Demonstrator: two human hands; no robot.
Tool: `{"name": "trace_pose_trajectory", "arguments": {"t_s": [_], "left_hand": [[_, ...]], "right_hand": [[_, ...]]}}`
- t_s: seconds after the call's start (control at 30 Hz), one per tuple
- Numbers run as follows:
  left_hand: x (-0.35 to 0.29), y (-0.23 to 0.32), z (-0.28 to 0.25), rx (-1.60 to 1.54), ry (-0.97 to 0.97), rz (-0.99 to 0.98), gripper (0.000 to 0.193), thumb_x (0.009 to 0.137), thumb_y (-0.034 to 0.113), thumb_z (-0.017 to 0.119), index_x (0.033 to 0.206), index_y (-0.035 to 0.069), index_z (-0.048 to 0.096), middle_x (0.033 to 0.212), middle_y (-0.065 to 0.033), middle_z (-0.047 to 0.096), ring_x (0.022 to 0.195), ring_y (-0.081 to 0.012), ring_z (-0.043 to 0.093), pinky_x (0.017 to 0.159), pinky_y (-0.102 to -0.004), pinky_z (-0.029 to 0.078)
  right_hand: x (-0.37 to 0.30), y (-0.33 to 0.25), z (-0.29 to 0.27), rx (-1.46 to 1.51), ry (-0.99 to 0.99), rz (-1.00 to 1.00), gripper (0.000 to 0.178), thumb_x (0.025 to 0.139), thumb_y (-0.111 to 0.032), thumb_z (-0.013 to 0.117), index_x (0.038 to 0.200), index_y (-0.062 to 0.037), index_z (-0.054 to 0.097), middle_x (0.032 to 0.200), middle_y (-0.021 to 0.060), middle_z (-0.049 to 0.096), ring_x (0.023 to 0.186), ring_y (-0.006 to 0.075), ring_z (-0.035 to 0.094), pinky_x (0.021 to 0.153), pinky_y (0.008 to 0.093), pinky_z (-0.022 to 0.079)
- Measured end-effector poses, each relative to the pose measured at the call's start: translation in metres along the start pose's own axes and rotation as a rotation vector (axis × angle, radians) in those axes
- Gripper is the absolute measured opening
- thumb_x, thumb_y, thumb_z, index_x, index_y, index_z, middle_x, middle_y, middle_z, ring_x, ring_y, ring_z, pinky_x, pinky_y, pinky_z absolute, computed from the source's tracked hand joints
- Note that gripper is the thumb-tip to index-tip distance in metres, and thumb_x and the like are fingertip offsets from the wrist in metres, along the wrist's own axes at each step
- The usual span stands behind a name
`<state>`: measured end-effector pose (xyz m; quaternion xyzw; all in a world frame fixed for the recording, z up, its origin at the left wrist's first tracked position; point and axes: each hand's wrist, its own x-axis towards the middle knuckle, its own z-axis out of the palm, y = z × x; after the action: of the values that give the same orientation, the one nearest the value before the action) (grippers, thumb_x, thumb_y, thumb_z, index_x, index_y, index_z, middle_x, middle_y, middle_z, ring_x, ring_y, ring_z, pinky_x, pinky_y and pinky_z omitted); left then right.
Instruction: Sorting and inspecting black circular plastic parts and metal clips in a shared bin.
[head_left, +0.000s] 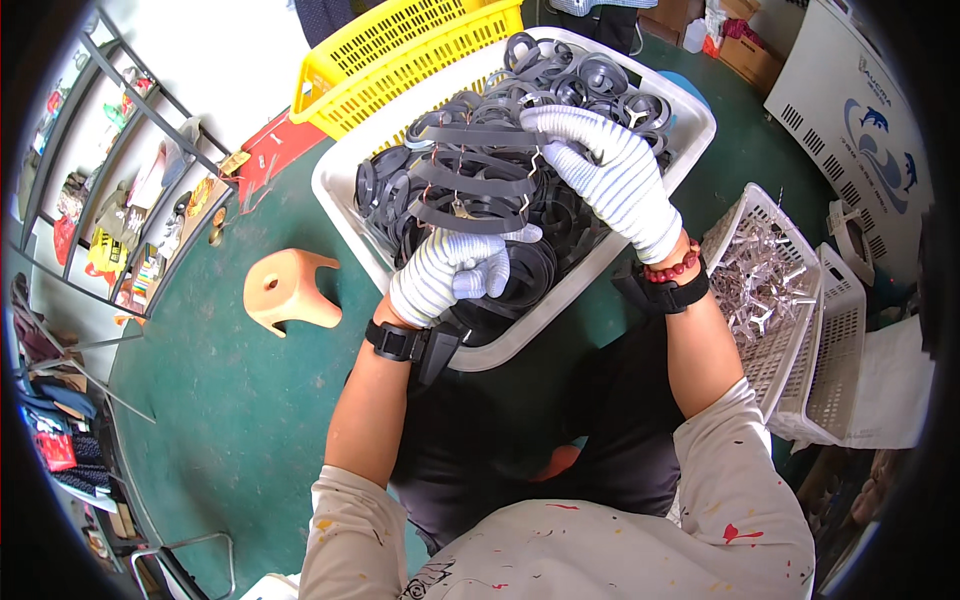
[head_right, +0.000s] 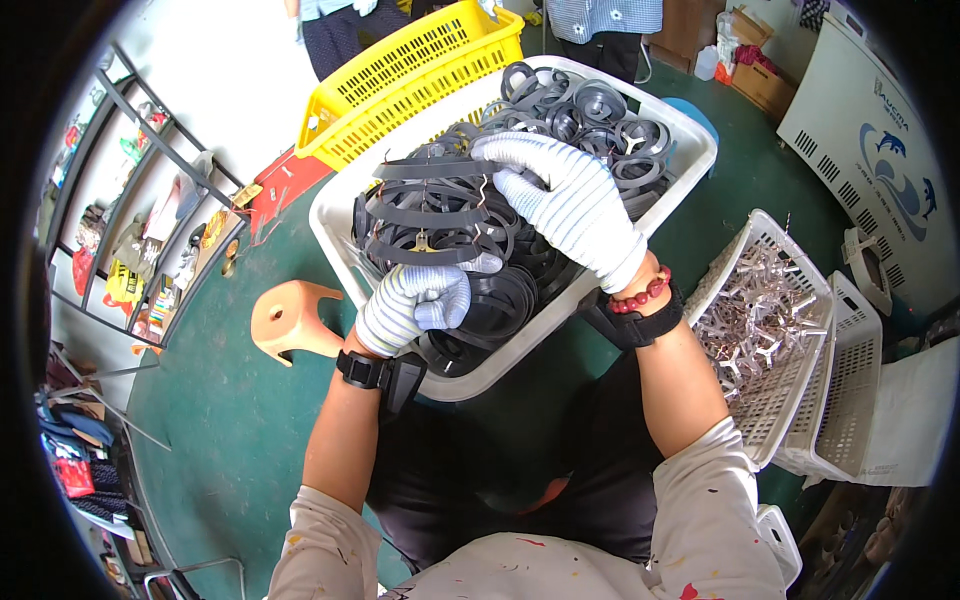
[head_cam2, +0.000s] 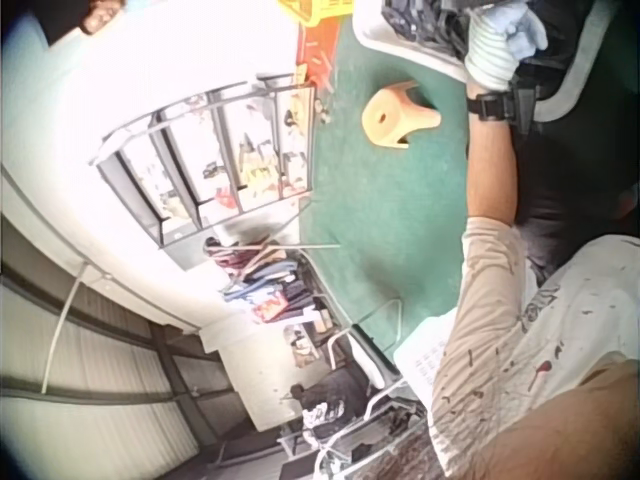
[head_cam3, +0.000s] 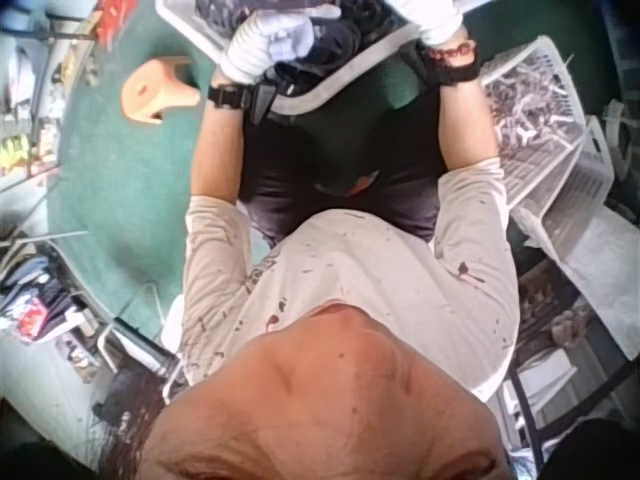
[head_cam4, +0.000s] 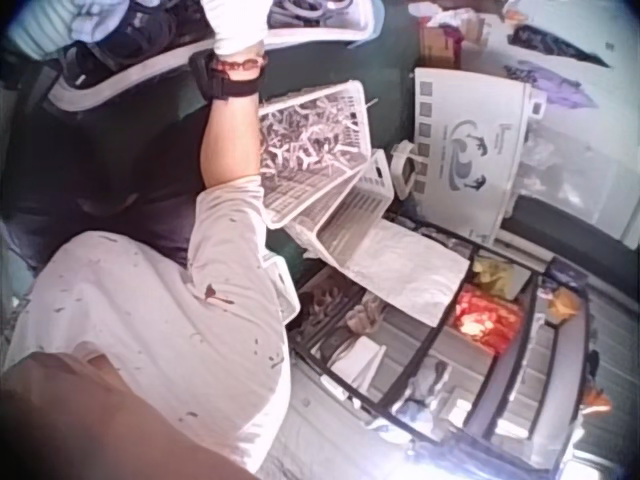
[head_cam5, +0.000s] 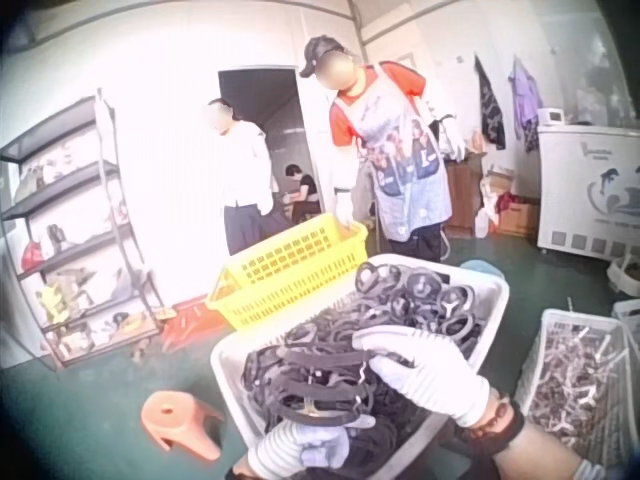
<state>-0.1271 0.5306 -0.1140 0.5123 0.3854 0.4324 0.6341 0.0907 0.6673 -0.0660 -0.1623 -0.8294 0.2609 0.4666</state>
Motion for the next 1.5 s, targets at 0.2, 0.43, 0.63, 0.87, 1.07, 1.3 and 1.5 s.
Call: {"name": "trace_pose_trajectory", "arguments": {"t_s": [0.2,0.43,0.63,0.87,1.07,1.3,1.5], "left_hand": [[0.002,0.0,-0.001,-0.063,0.058,-0.09,0.046,0.101,0.032,0.066,0.141,0.008,0.066,0.076,0.0026,0.059,0.068,-0.0068,0.052,0.061,-0.0212,0.038],[0.0,0.002,0.007,-0.066,0.045,0.011,0.042,0.101,0.018,0.061,0.141,0.008,0.065,0.077,0.0019,0.06,0.072,-0.0036,0.051,0.06,-0.0194,0.036],[0.005,-0.002,-0.005,0.046,0.074,0.091,0.044,0.099,0.018,0.06,0.14,0.001,0.062,0.081,-0.002,0.065,0.064,-0.004,0.049,0.057,-0.0194,0.035],[0.023,-0.001,-0.002,0.09,0.396,0.237,0.05,0.104,0.027,0.06,0.146,0.0,0.056,0.128,-0.0068,0.07,0.104,-0.011,0.065,0.094,-0.027,0.05],[0.023,-0.021,0.005,0.133,0.328,0.307,0.059,0.109,0.04,0.053,0.153,0.002,0.048,0.146,-0.01,0.058,0.132,-0.0166,0.054,0.114,-0.032,0.041],[0.007,-0.003,0.037,0.149,0.064,0.3,0.049,0.108,0.03,0.058,0.147,0.001,0.054,0.143,-0.009,0.06,0.132,-0.0206,0.055,0.114,-0.0334,0.041],[0.003,0.011,0.005,0.9,0.19,0.41,0.038,0.108,0.019,0.046,0.133,-0.001,0.066,0.134,-0.0163,0.067,0.129,-0.0316,0.06,0.115,-0.0395,0.042]], "right_hand": [[-0.002,0.002,-0.003,0.002,0.011,0.015,0.026,0.096,-0.009,0.068,0.122,-0.0062,0.073,0.12,0.0131,0.074,0.113,0.0282,0.07,0.101,0.0372,0.054],[-0.006,0.003,0.003,0.07,-0.027,0.087,0.027,0.096,-0.011,0.07,0.123,-0.0073,0.073,0.117,0.0121,0.076,0.106,0.0237,0.072,0.096,0.0336,0.055],[-0.002,0.0,0.01,0.155,-0.029,0.152,0.029,0.098,-0.01,0.068,0.126,-0.0056,0.072,0.113,0.0109,0.076,0.101,0.0165,0.07,0.093,0.0304,0.055],[-0.014,0.021,0.024,0.289,-0.519,0.274,0.032,0.1,-0.027,0.069,0.121,-0.0031,0.072,0.097,0.0097,0.077,0.087,0.016,0.069,0.084,0.0339,0.056],[-0.03,-0.009,0.054,0.383,-0.589,0.376,0.026,0.097,-0.021,0.071,0.116,-0.0046,0.074,0.087,0.0113,0.076,0.073,0.0193,0.072,0.071,0.0337,0.057],[-0.047,-0.089,-0.058,0.32,-0.243,0.752,0.026,0.1,-0.025,0.068,0.106,-0.0024,0.078,0.085,0.0032,0.076,0.067,0.0071,0.067,0.058,0.0217,0.049],[-0.155,-0.146,-0.227,0.007,0.395,0.782,0.03,0.102,-0.033,0.065,0.112,-0.0059,0.075,0.087,-0.0002,0.075,0.073,0.0035,0.062,0.066,0.0218,0.047]]}}
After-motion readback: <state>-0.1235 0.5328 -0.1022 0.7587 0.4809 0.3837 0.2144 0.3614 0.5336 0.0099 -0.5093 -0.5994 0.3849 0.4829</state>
